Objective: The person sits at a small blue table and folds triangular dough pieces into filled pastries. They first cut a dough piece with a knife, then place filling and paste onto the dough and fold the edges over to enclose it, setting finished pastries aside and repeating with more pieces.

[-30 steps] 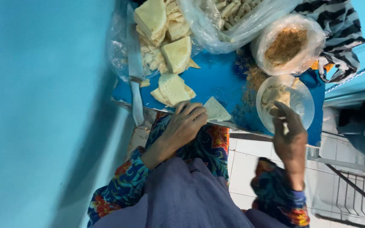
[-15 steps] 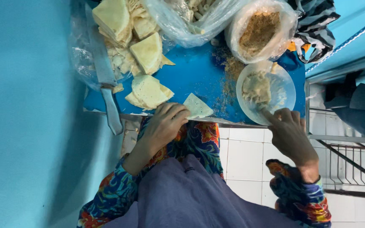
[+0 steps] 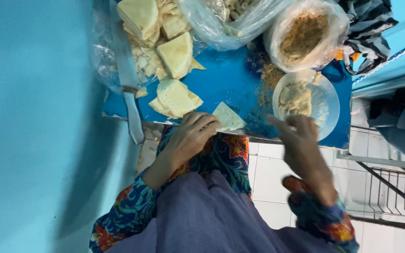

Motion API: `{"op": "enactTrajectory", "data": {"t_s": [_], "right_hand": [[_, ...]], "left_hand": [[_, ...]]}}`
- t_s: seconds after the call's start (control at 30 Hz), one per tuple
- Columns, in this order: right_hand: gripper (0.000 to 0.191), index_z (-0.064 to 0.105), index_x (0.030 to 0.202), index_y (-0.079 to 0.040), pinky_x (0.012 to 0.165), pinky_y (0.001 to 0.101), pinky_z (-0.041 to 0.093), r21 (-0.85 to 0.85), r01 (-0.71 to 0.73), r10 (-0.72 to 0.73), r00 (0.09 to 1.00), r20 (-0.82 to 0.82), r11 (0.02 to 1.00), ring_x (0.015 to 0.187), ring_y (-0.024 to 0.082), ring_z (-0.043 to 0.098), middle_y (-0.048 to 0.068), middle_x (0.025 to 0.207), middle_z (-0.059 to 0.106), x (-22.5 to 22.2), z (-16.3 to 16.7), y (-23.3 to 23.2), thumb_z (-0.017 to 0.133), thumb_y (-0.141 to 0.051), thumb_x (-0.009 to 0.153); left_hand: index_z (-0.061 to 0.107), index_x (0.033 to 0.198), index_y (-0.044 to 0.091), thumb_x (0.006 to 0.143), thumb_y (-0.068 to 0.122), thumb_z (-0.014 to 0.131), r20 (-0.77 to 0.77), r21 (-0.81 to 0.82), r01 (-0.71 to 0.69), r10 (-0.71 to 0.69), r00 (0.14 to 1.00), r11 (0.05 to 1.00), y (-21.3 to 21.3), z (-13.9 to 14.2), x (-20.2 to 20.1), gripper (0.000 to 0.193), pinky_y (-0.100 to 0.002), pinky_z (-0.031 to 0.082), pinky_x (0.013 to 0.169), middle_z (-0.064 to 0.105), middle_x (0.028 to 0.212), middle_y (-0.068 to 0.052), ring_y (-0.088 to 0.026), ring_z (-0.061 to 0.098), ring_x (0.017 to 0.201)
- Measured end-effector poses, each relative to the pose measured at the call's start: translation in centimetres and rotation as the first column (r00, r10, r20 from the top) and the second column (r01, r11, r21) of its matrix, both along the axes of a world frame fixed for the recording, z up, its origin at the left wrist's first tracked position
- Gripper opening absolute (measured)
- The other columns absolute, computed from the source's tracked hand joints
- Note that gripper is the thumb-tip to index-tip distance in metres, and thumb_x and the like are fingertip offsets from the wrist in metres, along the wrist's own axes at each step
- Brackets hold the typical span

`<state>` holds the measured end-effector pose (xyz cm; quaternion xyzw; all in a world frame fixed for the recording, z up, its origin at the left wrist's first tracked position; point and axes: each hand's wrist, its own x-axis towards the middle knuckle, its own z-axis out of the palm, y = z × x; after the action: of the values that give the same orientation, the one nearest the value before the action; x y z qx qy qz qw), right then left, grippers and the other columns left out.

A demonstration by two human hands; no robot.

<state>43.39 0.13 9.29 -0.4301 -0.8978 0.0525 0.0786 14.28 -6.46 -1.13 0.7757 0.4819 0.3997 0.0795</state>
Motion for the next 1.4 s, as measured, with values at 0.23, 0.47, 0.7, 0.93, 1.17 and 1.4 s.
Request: {"op": "enactTrajectory", "data": {"t_s": [0.23, 0.47, 0.7, 0.93, 1.17, 1.4], "right_hand": [[0.069, 0.056, 0.150, -0.023, 0.094, 0.0491, 0.042, 0.118, -0.246, 0.244, 0.969, 0.035, 0.962, 0.102, 0.031, 0.051, 0.010, 0.106, 0.053, -8.7, -3.3, 1.4, 0.075, -0.026, 0.084], [0.062, 0.058, 0.149, -0.013, 0.102, 0.0469, 0.042, 0.419, -0.319, 0.182, 0.924, 0.335, 0.850, 0.113, 0.031, 0.053, 0.012, 0.115, 0.055, -10.5, -4.2, 2.0, 0.069, -0.031, 0.090], [0.049, 0.071, 0.132, -0.024, 0.099, 0.0397, 0.044, -0.236, -0.286, 0.197, 0.920, -0.338, 0.929, 0.111, 0.026, 0.052, 0.007, 0.117, 0.057, -9.4, -4.4, 5.1, 0.060, 0.001, 0.092], [0.071, 0.064, 0.145, -0.021, 0.088, 0.0454, 0.039, 0.177, -0.333, 0.316, 0.942, 0.117, 0.926, 0.102, 0.031, 0.051, 0.009, 0.106, 0.054, -10.4, -4.1, 3.7, 0.079, -0.031, 0.076], [0.062, 0.057, 0.153, -0.026, 0.102, 0.0427, 0.041, 0.366, -0.366, 0.258, 0.914, 0.313, 0.855, 0.117, 0.024, 0.051, 0.003, 0.123, 0.055, -9.7, -2.9, 3.0, 0.068, -0.035, 0.092], [0.067, 0.050, 0.156, -0.026, 0.099, 0.0469, 0.041, 0.355, -0.448, 0.344, 0.883, 0.320, 0.821, 0.117, 0.029, 0.050, 0.009, 0.126, 0.052, -9.9, -4.5, 2.5, 0.066, -0.039, 0.093]], "left_hand": [[0.068, 0.117, 0.007, 0.093, 0.007, 0.066, 0.026, 0.030, -0.017, 0.016, 1.000, 0.999, -0.4, 0.1, -0.7, 0.025, -0.045, 0.047, 0.104, 0.064, 0.122, -0.007, -0.028, 0.060, 0.119], [0.068, 0.116, 0.006, 0.091, 0.004, 0.066, 0.079, 0.024, 0.013, -0.015, 0.997, 1.000, -0.3, 0.1, -1.4, 0.025, -0.044, 0.048, 0.105, 0.065, 0.123, -0.007, -0.028, 0.060, 0.118], [0.068, 0.115, 0.006, 0.092, 0.005, 0.066, 0.094, 0.056, -0.006, 0.001, 0.996, 0.998, -0.3, -0.5, -1.4, 0.023, -0.044, 0.047, 0.102, 0.065, 0.122, -0.006, -0.028, 0.059, 0.117], [0.068, 0.115, 0.006, 0.092, 0.004, 0.065, 0.067, 0.054, -0.017, 0.013, 0.998, 0.998, -0.2, -0.6, -1.7, 0.024, -0.043, 0.048, 0.103, 0.065, 0.120, -0.006, -0.027, 0.060, 0.117], [0.068, 0.115, 0.006, 0.090, 0.002, 0.064, 0.067, 0.052, -0.013, 0.009, 0.998, 0.999, -0.3, -0.4, -2.0, 0.026, -0.043, 0.049, 0.103, 0.065, 0.121, -0.007, -0.028, 0.060, 0.118], [0.069, 0.117, 0.005, 0.091, 0.001, 0.064, 0.066, 0.053, -0.015, 0.011, 0.998, 0.998, -0.2, -0.5, -1.8, 0.027, -0.042, 0.049, 0.103, 0.065, 0.122, -0.007, -0.027, 0.060, 0.116]]}}
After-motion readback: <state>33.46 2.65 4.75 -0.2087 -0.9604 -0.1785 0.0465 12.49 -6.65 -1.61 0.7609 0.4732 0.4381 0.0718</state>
